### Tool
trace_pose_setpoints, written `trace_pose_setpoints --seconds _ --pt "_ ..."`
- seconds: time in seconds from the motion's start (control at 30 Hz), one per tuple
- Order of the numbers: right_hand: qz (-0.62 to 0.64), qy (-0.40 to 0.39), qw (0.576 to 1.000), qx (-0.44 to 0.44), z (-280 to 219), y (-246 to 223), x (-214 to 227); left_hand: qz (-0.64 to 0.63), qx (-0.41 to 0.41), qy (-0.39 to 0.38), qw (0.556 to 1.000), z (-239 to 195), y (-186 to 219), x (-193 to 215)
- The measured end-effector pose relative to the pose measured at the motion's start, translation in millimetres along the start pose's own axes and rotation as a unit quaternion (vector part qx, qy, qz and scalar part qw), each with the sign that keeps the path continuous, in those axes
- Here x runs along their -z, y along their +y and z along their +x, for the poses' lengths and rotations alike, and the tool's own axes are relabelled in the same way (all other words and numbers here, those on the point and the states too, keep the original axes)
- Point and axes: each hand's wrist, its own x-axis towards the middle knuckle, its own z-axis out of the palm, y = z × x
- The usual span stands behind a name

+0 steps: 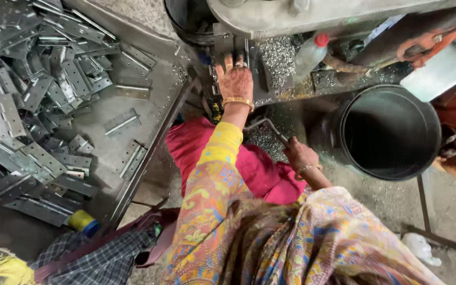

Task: The person picks up metal hinge plates from a tray and places them individually into a machine press to drill holes, repeating this process for many plates.

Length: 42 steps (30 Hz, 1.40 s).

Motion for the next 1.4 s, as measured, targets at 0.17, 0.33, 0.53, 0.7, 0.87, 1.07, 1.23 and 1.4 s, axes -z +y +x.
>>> trace_pose_setpoints --seconds 0.17,0.33,0.53,0.7,0.87,1.07,1.23,1.4 --pt "-0.007 -0.002 1.000 -0.018 9.5 -5.3 18.2 0.033 0.013 -0.028 0.999 27.6 6.3 21.0" --pt "0.014 0.011 0.999 0.029 16.1 9.8 -27.2 -0.003 -0.005 0.044 0.999 26.2 -0.8 8.0" --pt "-0.079 0.093 0.990 0.074 -28.3 -31.0 67.9 -0.002 -0.020 -0.037 0.999 -20.5 -0.1 11.3" --pt "-0.146 0.203 0.955 0.158 -58.0 -55.5 104.4 -0.083 -0.242 0.179 0.950 -91.5 -29.1 -31.9" --pt "-0.141 0.197 0.962 0.129 -55.1 -61.7 105.7 -0.046 -0.096 0.229 0.968 -44.7 35.5 5.8" --pt "-0.189 0.190 0.951 0.152 -43.9 -50.2 102.6 -0.123 0.089 -0.099 0.984 -34.9 37.6 46.8" --pt "-0.199 0.136 0.963 0.121 -34.6 -63.4 114.8 0.009 -0.042 0.169 0.985 -67.3 3.3 -3.4" --pt "-0.140 0.129 0.979 0.079 -29.6 -36.2 66.5 0.011 0.015 0.159 0.987 -27.6 29.2 -11.4"
